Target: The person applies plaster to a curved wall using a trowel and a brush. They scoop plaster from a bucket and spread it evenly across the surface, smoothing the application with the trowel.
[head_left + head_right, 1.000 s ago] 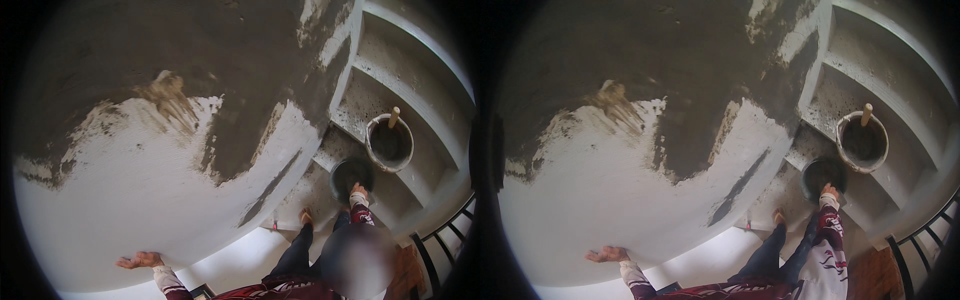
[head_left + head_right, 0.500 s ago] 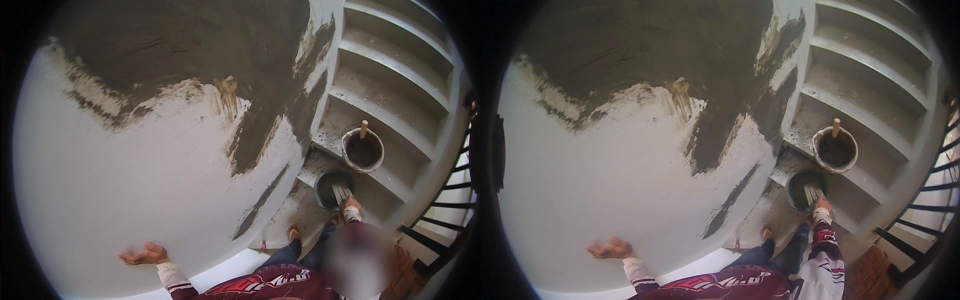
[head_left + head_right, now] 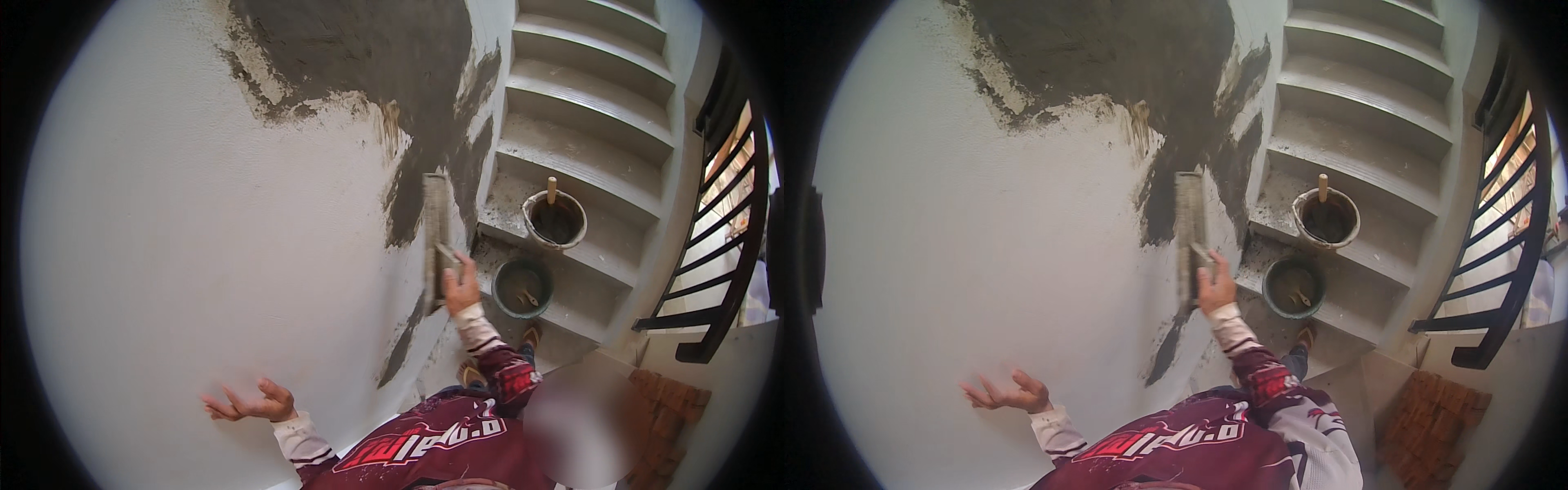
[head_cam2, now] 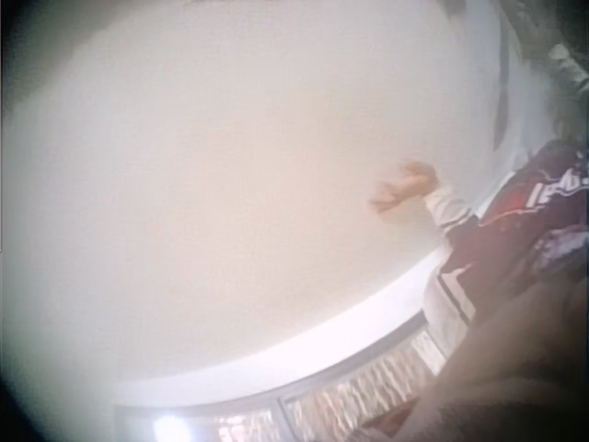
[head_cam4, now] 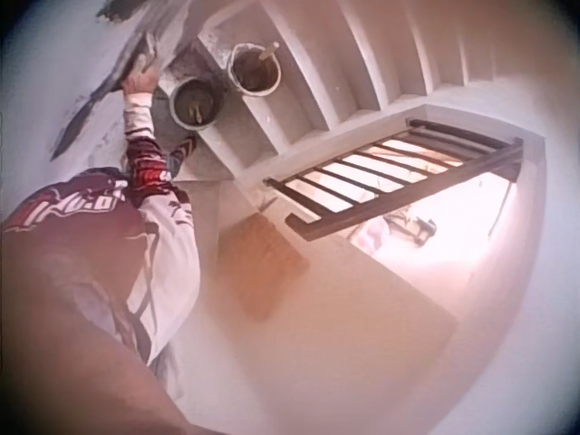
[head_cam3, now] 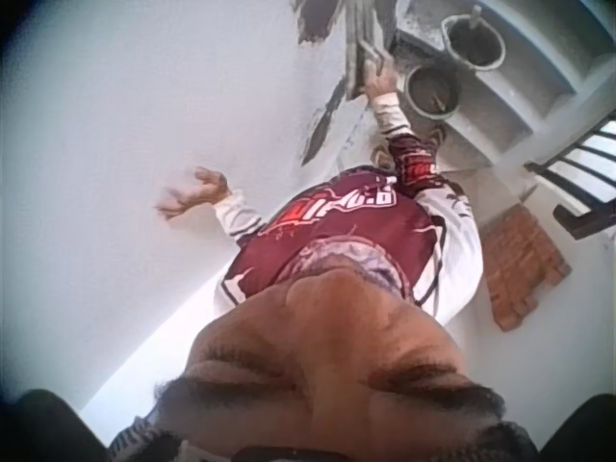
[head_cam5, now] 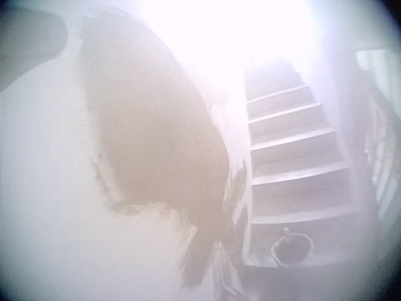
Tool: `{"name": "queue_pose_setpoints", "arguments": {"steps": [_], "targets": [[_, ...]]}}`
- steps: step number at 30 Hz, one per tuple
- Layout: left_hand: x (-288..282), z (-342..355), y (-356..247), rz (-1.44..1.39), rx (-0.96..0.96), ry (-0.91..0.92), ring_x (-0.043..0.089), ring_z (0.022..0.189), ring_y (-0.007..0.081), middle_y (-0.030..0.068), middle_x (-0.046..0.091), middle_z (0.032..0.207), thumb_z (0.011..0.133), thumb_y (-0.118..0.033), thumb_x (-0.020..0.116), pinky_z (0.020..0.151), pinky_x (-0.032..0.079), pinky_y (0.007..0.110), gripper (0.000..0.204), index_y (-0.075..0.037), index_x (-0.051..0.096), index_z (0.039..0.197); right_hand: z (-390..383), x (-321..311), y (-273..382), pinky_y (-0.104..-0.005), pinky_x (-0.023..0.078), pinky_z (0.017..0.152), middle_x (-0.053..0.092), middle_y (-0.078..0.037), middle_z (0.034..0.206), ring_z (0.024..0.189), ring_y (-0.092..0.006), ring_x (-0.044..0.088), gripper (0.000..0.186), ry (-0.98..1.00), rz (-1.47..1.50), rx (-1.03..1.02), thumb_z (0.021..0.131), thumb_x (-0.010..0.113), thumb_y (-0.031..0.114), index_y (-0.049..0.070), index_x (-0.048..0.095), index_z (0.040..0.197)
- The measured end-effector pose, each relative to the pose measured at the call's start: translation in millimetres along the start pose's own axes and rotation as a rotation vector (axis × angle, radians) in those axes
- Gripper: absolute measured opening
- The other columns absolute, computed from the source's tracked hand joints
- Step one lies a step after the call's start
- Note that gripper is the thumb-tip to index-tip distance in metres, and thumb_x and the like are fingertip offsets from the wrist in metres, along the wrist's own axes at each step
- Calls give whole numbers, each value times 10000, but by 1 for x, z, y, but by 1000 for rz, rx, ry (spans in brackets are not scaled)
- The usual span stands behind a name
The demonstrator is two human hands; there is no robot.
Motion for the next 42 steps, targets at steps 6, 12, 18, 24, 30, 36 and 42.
{"name": "queue_pose_setpoints", "arguments": {"steps": [6, 12, 18, 24, 30, 36, 42], "targets": [[-25, -21, 35, 61, -26, 18, 128, 1396, 373, 244, 228, 1463, 922, -363, 454, 1103, 27, 556, 518, -40, 351, 1314, -18, 118, 17, -376, 412, 963, 563, -195, 1204, 1114, -336, 544, 418, 151, 291, 252, 902, 490, 145, 85, 419, 1310], [-13, -29, 29, 212, 42, 0, 182, 1377, 381, 239, 255, 1458, 941, -384, 439, 1094, 77, 552, 519, -57, 346, 1333, 192, 85, 73, -463, 491, 862, 531, -275, 1188, 1008, -428, 581, 460, 211, 363, 362, 920, 461, 205, 54, 330, 1333], [-4, -19, 20, 303, 76, 92, 215, 1361, 382, 218, 264, 1456, 948, -415, 429, 1082, 127, 553, 520, -64, 370, 1327, -5, 121, 18, -409, 364, 1029, 490, -261, 1296, 1230, -388, 466, 525, 122, 115, -114, 838, 498, 57, 16, 358, 1342], [2, -25, 25, 389, 62, 93, 247, 1341, 382, 229, 246, 1457, 950, -430, 407, 1076, 157, 553, 532, -39, 380, 1311, 162, 87, 45, -430, 503, 756, 609, -241, 1063, 872, -386, 621, 433, 50, 128, 128, 868, 475, 127, 69, 394, 1290], [14, -17, 14, 400, 88, 120, 260, 1332, 379, 227, 231, 1460, 947, -414, 411, 1069, 176, 550, 530, -27, 378, 1307, 119, 91, 43, -414, 454, 945, 534, -220, 1247, 1136, -379, 538, 473, -54, 13, -178, 843, 441, 38, 43, 397, 1314], [0, -16, 25, 405, 83, 151, 236, 1344, 382, 213, 256, 1451, 942, -439, 430, 1059, 176, 564, 530, -77, 386, 1327, 42, 112, 22, -400, 433, 914, 567, -224, 1154, 1052, -339, 559, 476, 40, 31, -51, 814, 484, 69, 42, 426, 1286], [8, -20, 23, 414, 110, 123, 251, 1336, 387, 241, 262, 1436, 944, -413, 414, 1077, 202, 538, 530, -18, 383, 1296, 246, 62, 69, -348, 531, 552, 607, -153, 805, 553, -226, 598, 438, 1, 143, 250, 837, 458, 119, 51, 424, 1268]]}}
Point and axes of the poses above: each hand's wrist, its own z-axis towards the middle knuckle, its own x-axis out of the palm, y = z × x, the point moved 10 cm from there along z, towards the middle knuckle
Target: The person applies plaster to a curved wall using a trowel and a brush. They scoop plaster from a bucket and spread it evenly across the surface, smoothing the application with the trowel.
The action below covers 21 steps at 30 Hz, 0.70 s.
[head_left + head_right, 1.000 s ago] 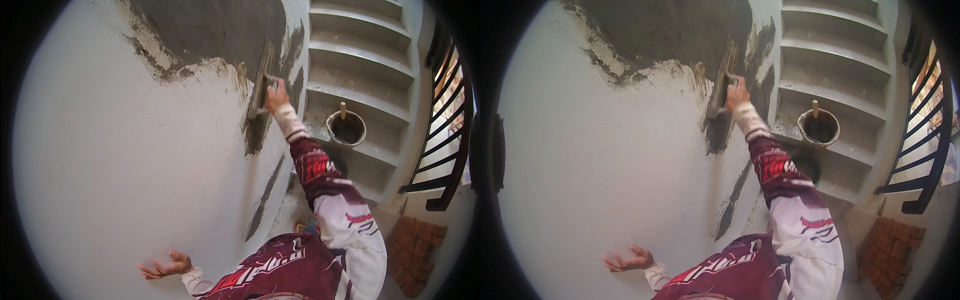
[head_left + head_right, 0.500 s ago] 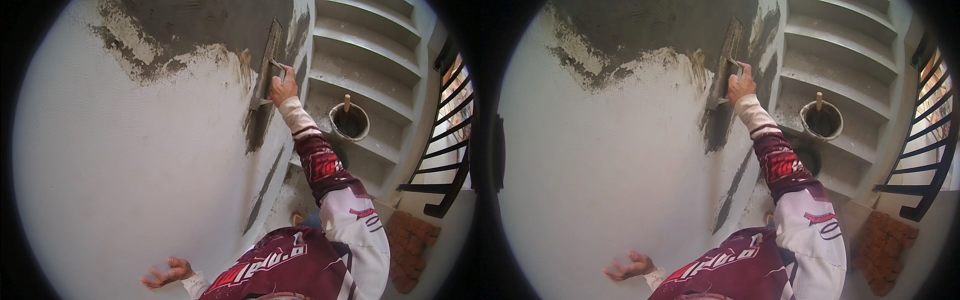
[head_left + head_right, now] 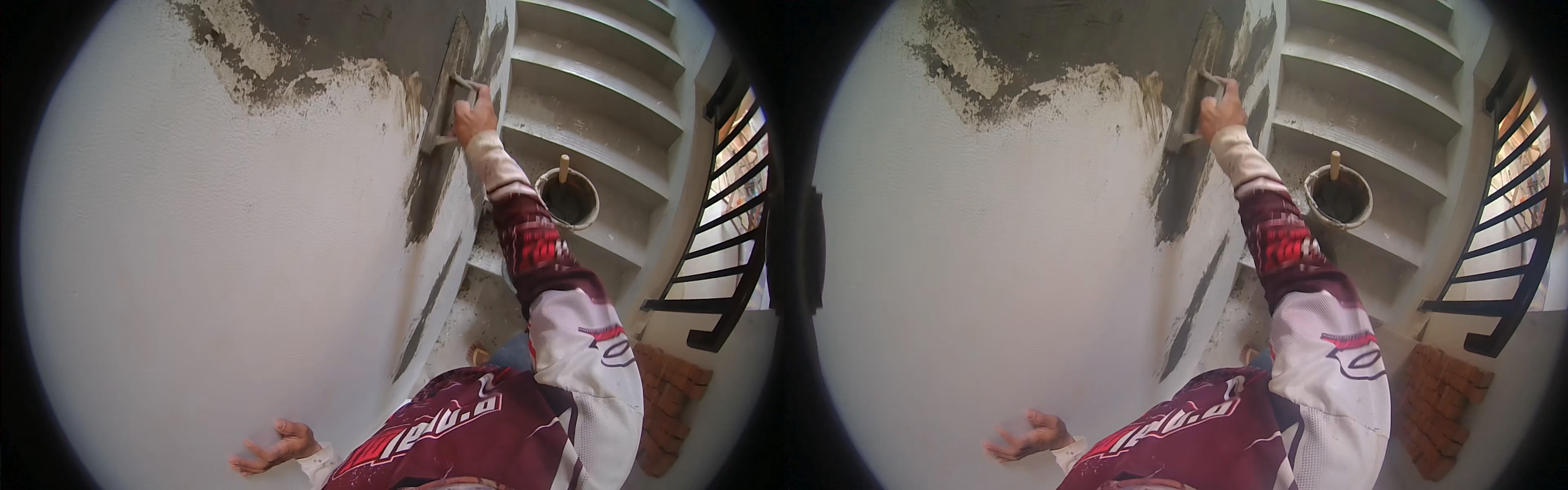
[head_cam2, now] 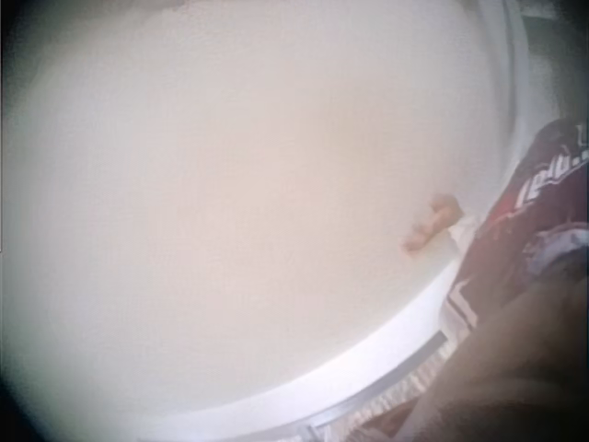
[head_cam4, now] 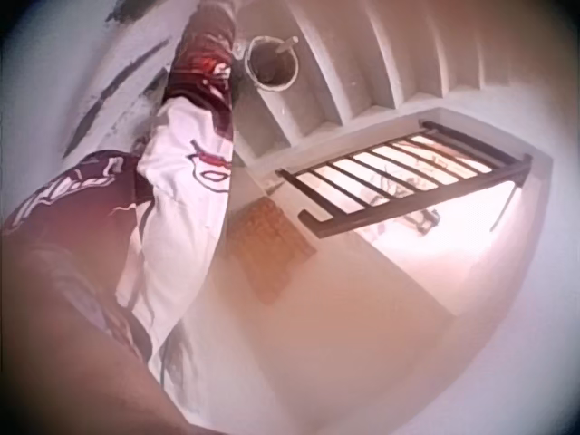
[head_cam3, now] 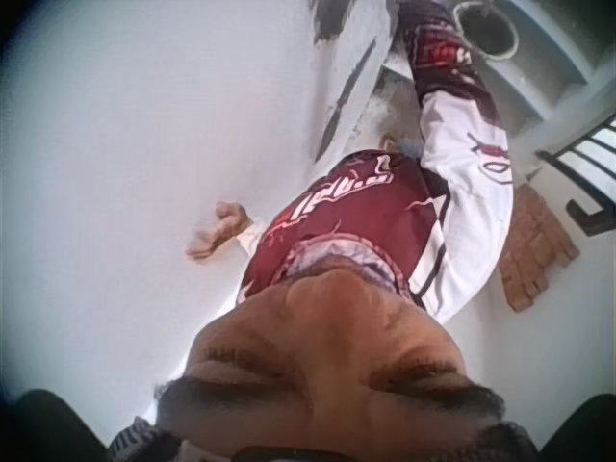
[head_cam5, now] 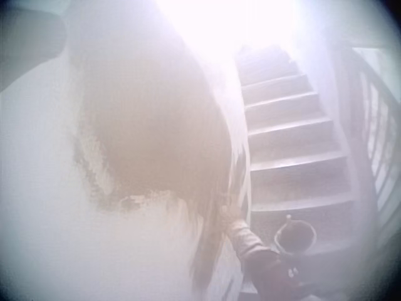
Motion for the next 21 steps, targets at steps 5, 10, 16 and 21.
{"name": "queue_pose_setpoints", "arguments": {"steps": [5, 10, 16, 21], "targets": [[-3, 2, -2, 8, -21, 14, 236, 1353, 372, 234, 254, 1444, 943, -429, 422, 1086, 184, 522, 534, -22, 395, 1287, -219, 44, -70, -416, 375, 1030, 522, -210, 1285, 1196, -365, 508, 570, 64, -232, -564, 781, 463, -27, 31, 372, 1341], [-4, -1, 4, -19, -35, -19, 251, 1347, 372, 231, 260, 1444, 941, -435, 432, 1086, 185, 522, 537, -22, 403, 1284, -178, 41, -113, -424, 439, 921, 565, -252, 1155, 1067, -390, 563, 457, 46, -172, -302, 813, 490, 77, 36, 430, 1264], [-4, -1, 0, -98, -52, -56, 265, 1333, 364, 202, 269, 1448, 934, -446, 463, 1081, 134, 520, 537, -74, 412, 1318, 0, -6, -50, -456, 527, 647, 630, -237, 819, 723, -384, 639, 391, -36, -128, -41, 835, 498, 120, 60, 399, 1209], [-5, 3, -3, -2, -20, 0, 272, 1329, 383, 237, 274, 1432, 940, -446, 436, 1077, 192, 524, 537, -35, 411, 1285, -221, 41, -156, -420, 371, 1015, 507, -288, 1243, 1207, -398, 479, 542, 11, -198, -256, 799, 485, 92, -6, 371, 1320]]}}
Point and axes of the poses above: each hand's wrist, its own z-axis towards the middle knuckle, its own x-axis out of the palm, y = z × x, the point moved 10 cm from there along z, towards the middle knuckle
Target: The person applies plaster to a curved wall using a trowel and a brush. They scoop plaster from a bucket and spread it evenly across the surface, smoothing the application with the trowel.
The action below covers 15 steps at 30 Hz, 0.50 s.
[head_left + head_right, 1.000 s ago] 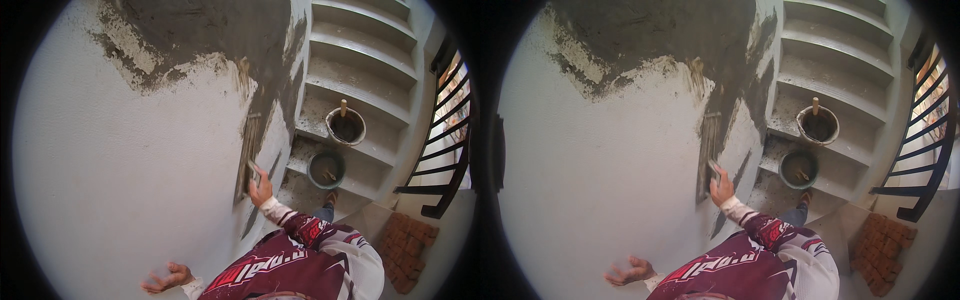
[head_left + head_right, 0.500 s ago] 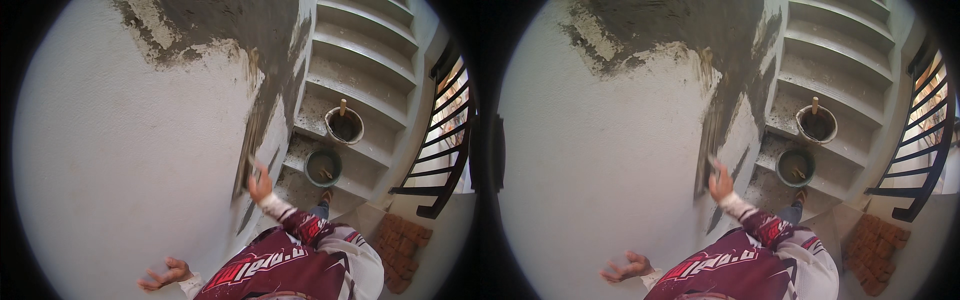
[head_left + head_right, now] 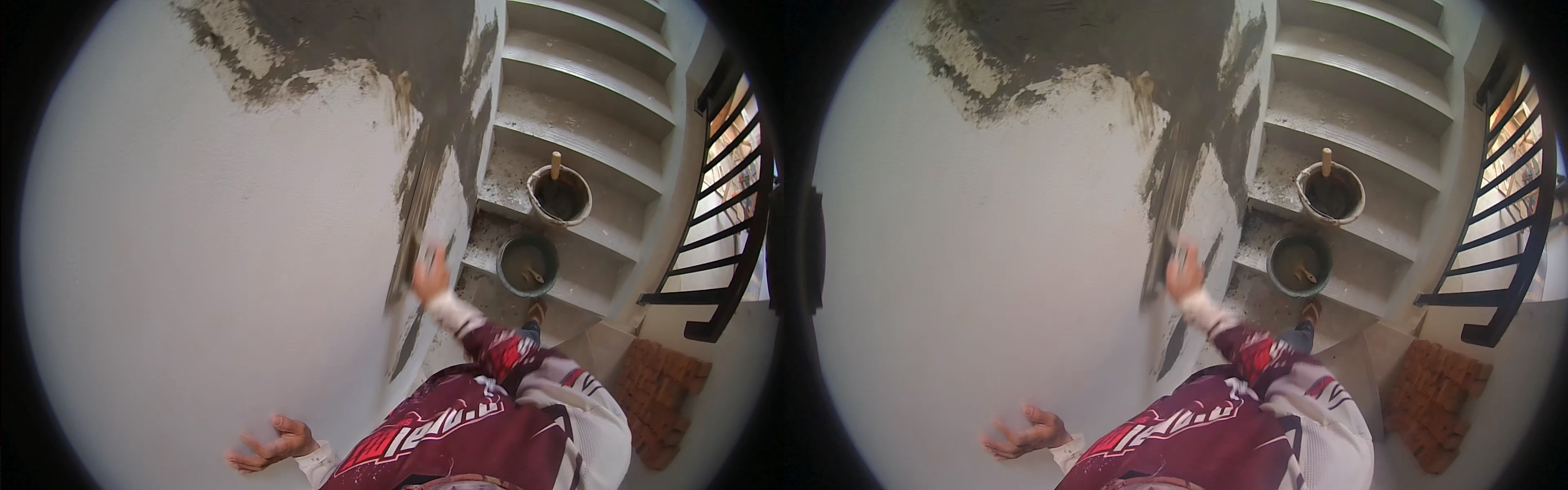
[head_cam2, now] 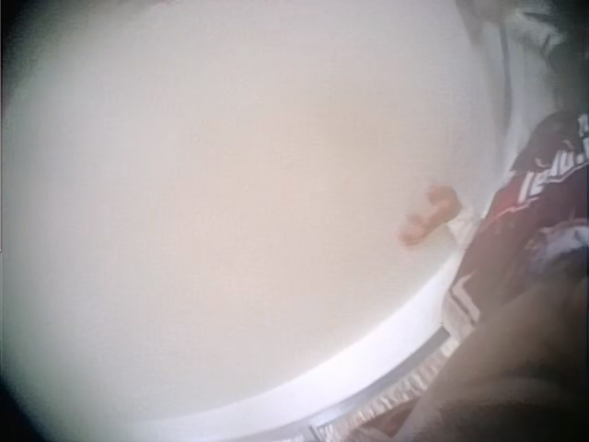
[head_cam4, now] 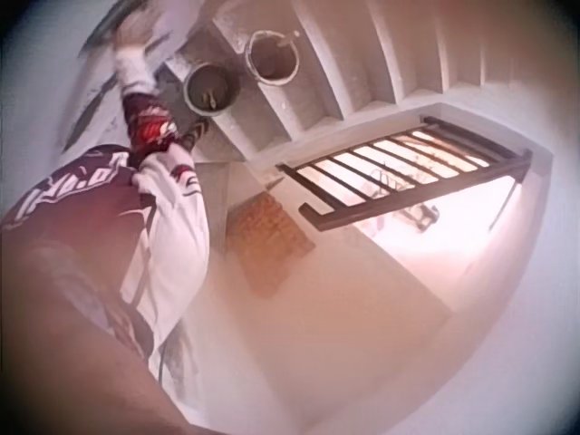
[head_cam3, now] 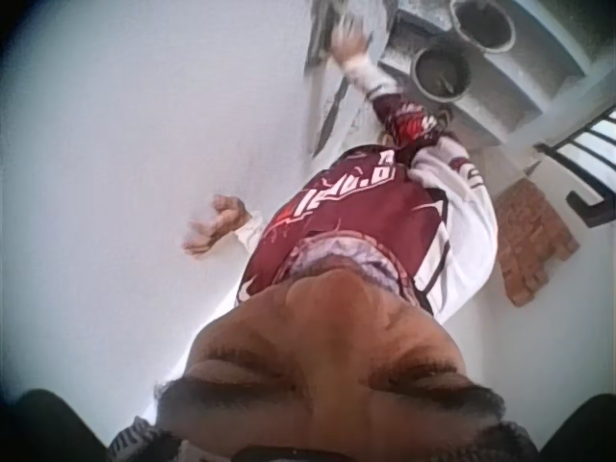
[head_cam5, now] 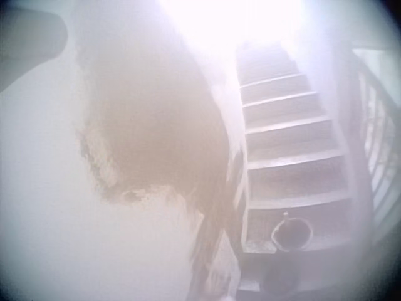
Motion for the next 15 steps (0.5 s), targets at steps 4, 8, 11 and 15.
{"name": "queue_pose_setpoints", "arguments": {"steps": [4, 8, 11, 15], "targets": [[-2, 2, 3, -42, 4, -38, 250, 1341, 384, 227, 268, 1435, 936, -450, 439, 1092, 137, 523, 545, -42, 405, 1296, 3, 7, -47, -422, 507, 688, 616, -254, 1008, 820, -321, 643, 506, 29, 0, 185, 808, 504, 117, 66, 400, 1301], [4, -17, 13, -47, -29, -43, 219, 1355, 382, 215, 241, 1452, 931, -453, 446, 1090, 102, 540, 551, -54, 398, 1308, 183, -38, -15, -399, 516, 508, 632, -217, 748, 565, -309, 635, 448, -42, 101, 283, 807, 540, 148, 31, 422, 1224], [9, -11, 6, -104, -43, -62, 204, 1363, 377, 210, 227, 1458, 927, -457, 452, 1084, 99, 551, 557, -63, 393, 1316, 193, -64, 3, -409, 513, 512, 631, -219, 748, 573, -315, 638, 419, -113, 88, 265, 801, 532, 136, 52, 434, 1199], [8, -8, 1, -54, -2, -28, 201, 1363, 375, 209, 231, 1453, 935, -440, 445, 1078, 123, 552, 542, -65, 389, 1323, -1, -6, -8, -407, 511, 755, 623, -216, 1009, 857, -385, 643, 508, -91, -141, -73, 814, 498, 96, 36, 389, 1307]]}}
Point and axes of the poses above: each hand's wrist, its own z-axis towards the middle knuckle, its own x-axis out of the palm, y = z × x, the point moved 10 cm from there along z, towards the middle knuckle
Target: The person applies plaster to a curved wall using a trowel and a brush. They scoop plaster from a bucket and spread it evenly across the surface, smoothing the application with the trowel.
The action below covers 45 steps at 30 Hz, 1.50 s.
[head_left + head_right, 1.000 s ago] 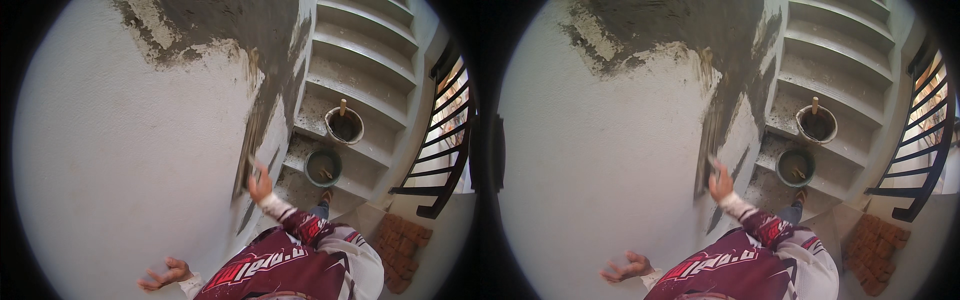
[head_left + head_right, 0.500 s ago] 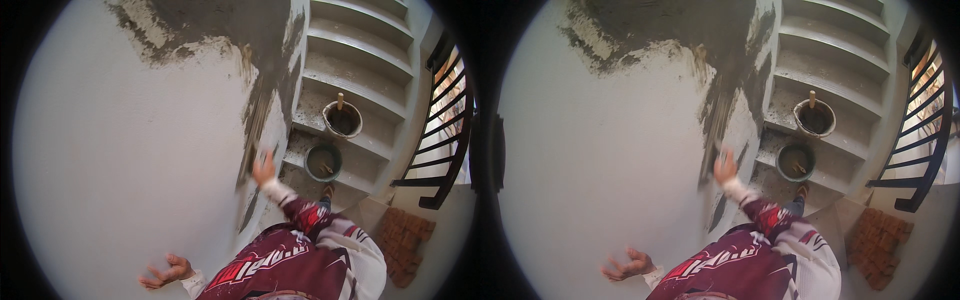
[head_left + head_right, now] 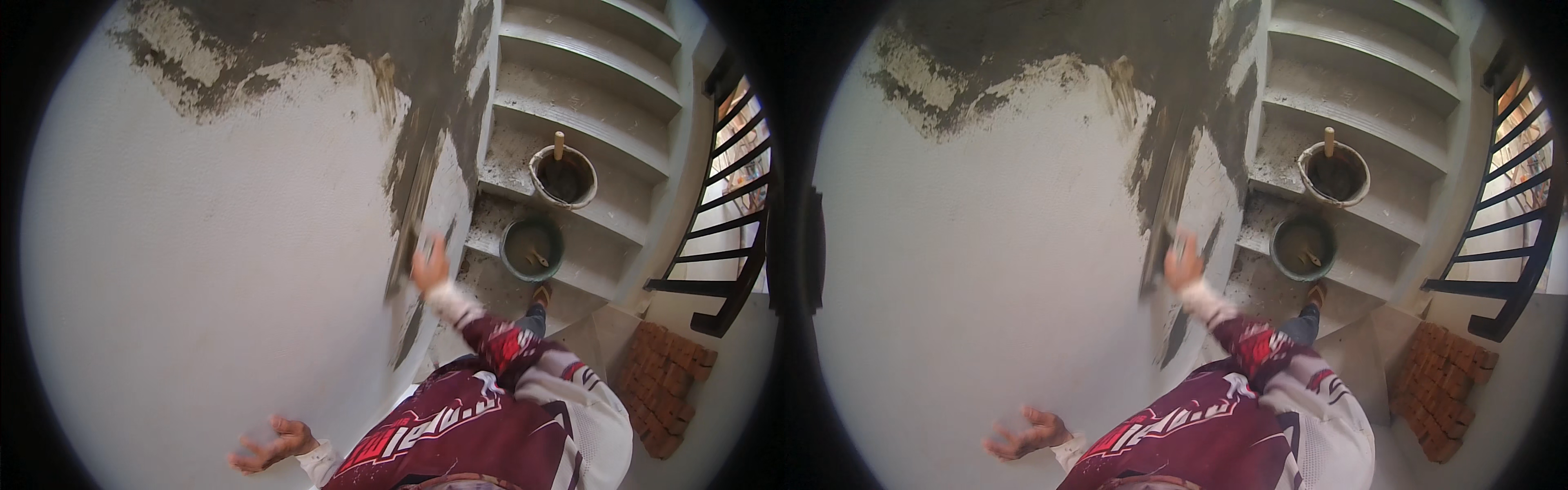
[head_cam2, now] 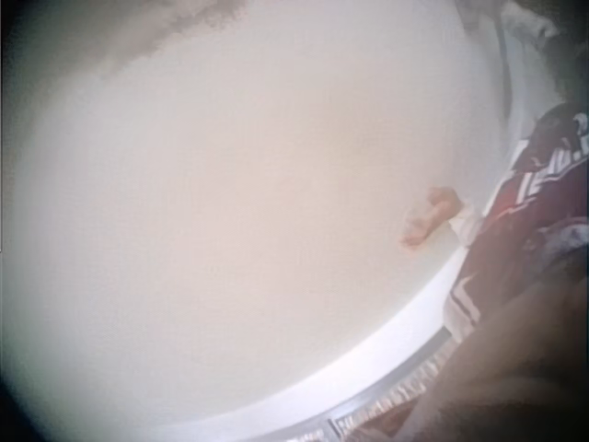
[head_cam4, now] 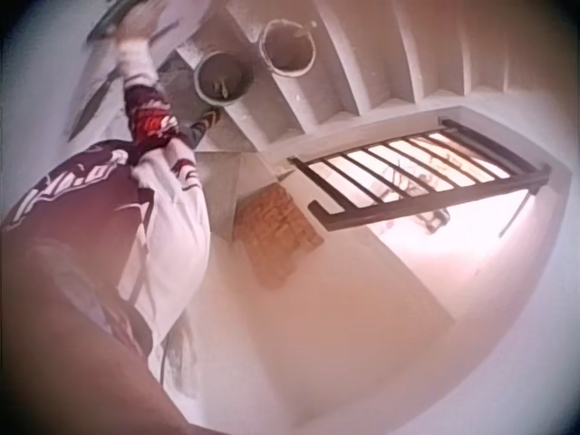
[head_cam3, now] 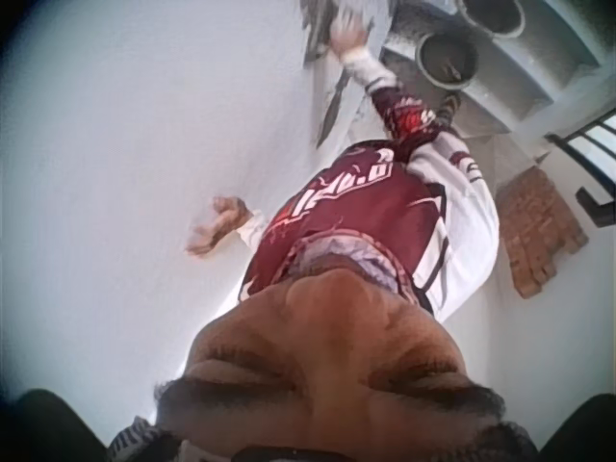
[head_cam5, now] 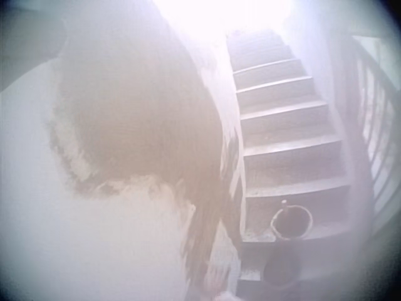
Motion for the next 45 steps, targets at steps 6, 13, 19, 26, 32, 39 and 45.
{"name": "queue_pose_setpoints", "arguments": {"steps": [6, 13, 19, 26, 32, 39, 45], "targets": [[-1, 8, 0, -22, 18, 13, 202, 1356, 375, 217, 218, 1449, 947, -408, 432, 1072, 145, 560, 531, -58, 362, 1339, 80, -8, 0, -428, 506, 675, 629, -239, 972, 814, -400, 637, 482, -47, 91, 69, 814, 494, 99, 70, 431, 1292], [5, -6, 4, 0, -40, 46, 159, 1372, 385, 224, 178, 1466, 923, -453, 442, 1075, 119, 570, 606, -50, 326, 1360, 273, -39, 20, -453, 521, 653, 629, -262, 841, 726, -388, 647, 403, -6, 215, 300, 802, 487, 118, 107, 457, 1204], [3, -1, 0, 11, -26, 36, 174, 1373, 381, 222, 194, 1466, 928, -441, 440, 1079, 103, 573, 586, -55, 339, 1357, -3, -2, 8, -404, 492, 813, 603, -227, 1093, 968, -394, 615, 485, 24, 170, 73, 801, 482, 73, 72, 437, 1284], [-5, 0, 1, 26, -12, 12, 198, 1363, 383, 214, 232, 1459, 937, -446, 430, 1083, 109, 560, 556, -67, 369, 1340, 131, 6, -35, -388, 505, 790, 627, -205, 1027, 904, -327, 630, 441, 60, 274, 415, 800, 517, 109, 45, 467, 1234], [-3, -3, 1, 50, -12, 13, 218, 1353, 379, 213, 236, 1457, 939, -448, 424, 1087, 112, 548, 550, -66, 376, 1331, 172, -24, 38, -441, 510, 728, 635, -227, 936, 822, -397, 635, 437, 38, 272, 217, 778, 485, 92, 125, 471, 1213], [-7, 2, 1, 36, -7, -10, 208, 1357, 375, 217, 230, 1457, 940, -449, 420, 1089, 117, 543, 557, -55, 365, 1331, 123, -12, -35, -426, 461, 916, 605, -239, 1103, 1056, -384, 587, 473, -8, 149, 446, 782, 509, 91, 76, 460, 1252], [-2, 0, 0, 63, 5, 55, 195, 1357, 381, 222, 211, 1461, 947, -444, 402, 1083, 121, 551, 547, -57, 357, 1330, 125, -13, 22, -418, 473, 876, 610, -237, 1080, 1016, -376, 602, 443, 100, 279, 253, 795, 499, 106, 73, 471, 1236]]}}
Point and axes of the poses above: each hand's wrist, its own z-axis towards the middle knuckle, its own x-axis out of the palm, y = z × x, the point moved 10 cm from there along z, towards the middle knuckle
